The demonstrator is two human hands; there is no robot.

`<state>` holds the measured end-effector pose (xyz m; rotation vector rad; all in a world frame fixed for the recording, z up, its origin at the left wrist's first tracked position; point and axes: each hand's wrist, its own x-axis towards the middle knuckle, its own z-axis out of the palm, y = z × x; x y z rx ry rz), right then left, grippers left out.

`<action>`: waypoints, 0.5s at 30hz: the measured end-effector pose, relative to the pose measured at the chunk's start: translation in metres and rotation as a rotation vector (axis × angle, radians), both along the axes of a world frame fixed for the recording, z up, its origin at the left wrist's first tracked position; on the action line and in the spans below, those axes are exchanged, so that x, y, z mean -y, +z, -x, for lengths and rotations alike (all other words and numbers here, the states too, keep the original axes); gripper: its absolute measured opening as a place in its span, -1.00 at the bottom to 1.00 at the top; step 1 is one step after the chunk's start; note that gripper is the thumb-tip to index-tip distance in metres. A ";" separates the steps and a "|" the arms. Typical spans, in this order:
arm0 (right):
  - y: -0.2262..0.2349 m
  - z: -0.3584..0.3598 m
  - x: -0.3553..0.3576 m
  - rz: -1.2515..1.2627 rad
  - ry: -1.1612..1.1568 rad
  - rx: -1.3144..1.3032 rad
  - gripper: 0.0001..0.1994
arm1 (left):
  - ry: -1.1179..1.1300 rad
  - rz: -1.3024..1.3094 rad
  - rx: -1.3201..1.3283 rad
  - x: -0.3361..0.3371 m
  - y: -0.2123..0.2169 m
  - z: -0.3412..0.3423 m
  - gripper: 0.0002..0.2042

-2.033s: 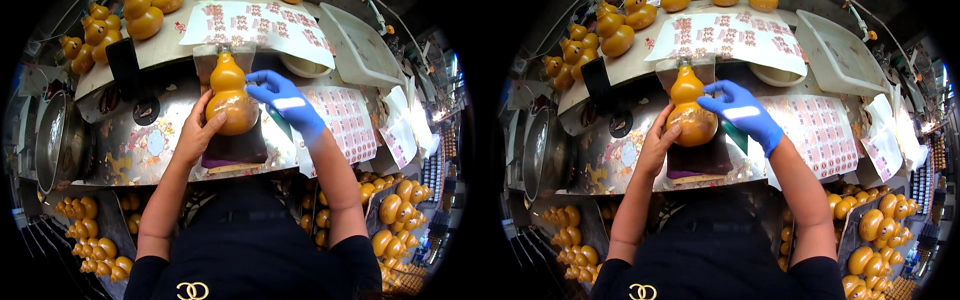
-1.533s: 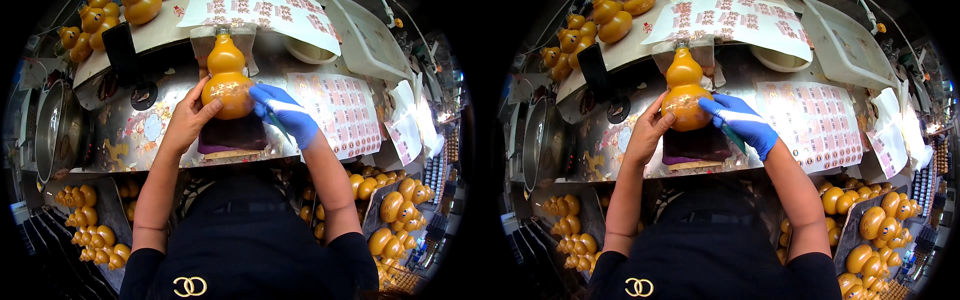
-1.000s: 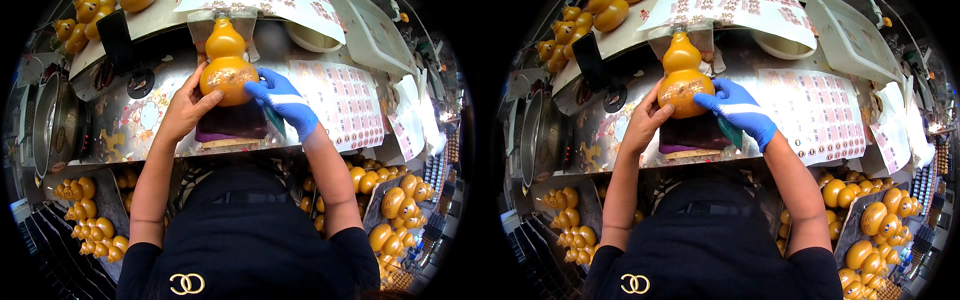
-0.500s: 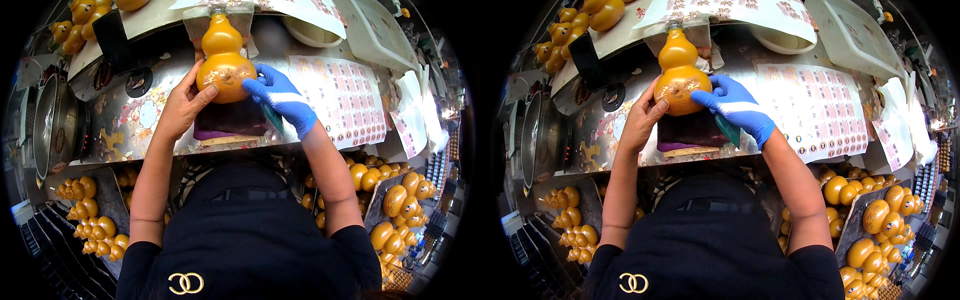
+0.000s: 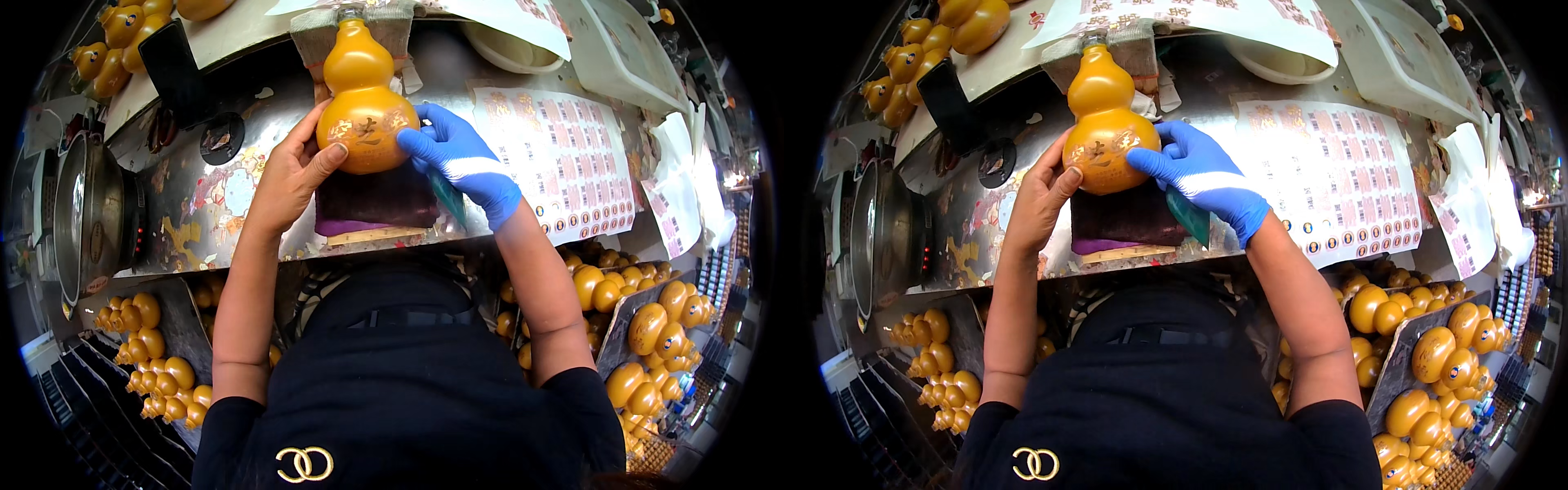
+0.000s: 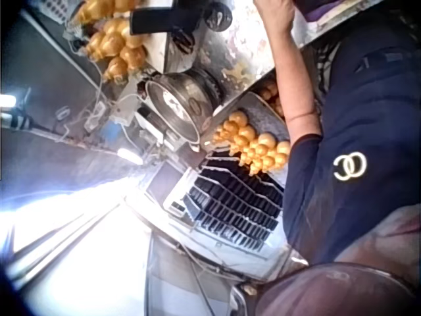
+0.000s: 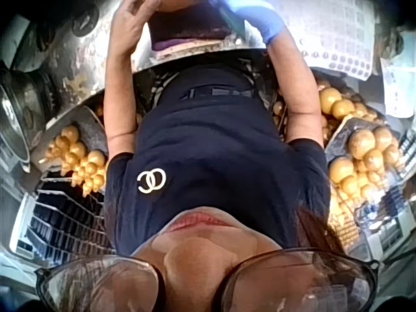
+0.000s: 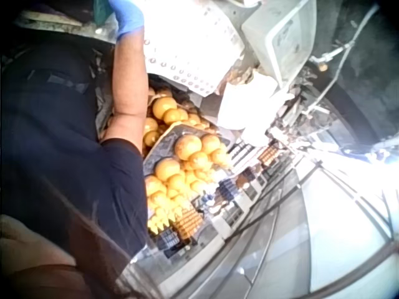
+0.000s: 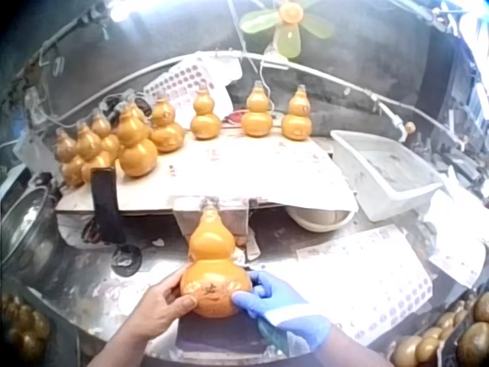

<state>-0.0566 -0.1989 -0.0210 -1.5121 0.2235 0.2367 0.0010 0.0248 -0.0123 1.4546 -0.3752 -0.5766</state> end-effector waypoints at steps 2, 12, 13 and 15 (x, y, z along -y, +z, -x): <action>0.000 0.000 -0.001 -0.001 -0.011 -0.007 -0.47 | -0.005 0.006 0.005 -0.001 -0.002 -0.001 -0.26; 0.019 0.045 -0.025 -0.390 -0.538 0.300 -0.69 | -0.030 -0.098 0.191 0.006 -0.001 0.003 -0.23; 0.024 0.050 -0.041 -0.278 -0.502 0.298 -0.72 | -0.032 -0.095 0.191 0.006 -0.001 0.003 -0.23; 0.020 0.054 -0.064 0.054 -0.454 0.437 -0.71 | -0.040 -0.098 0.189 0.006 -0.002 0.003 -0.24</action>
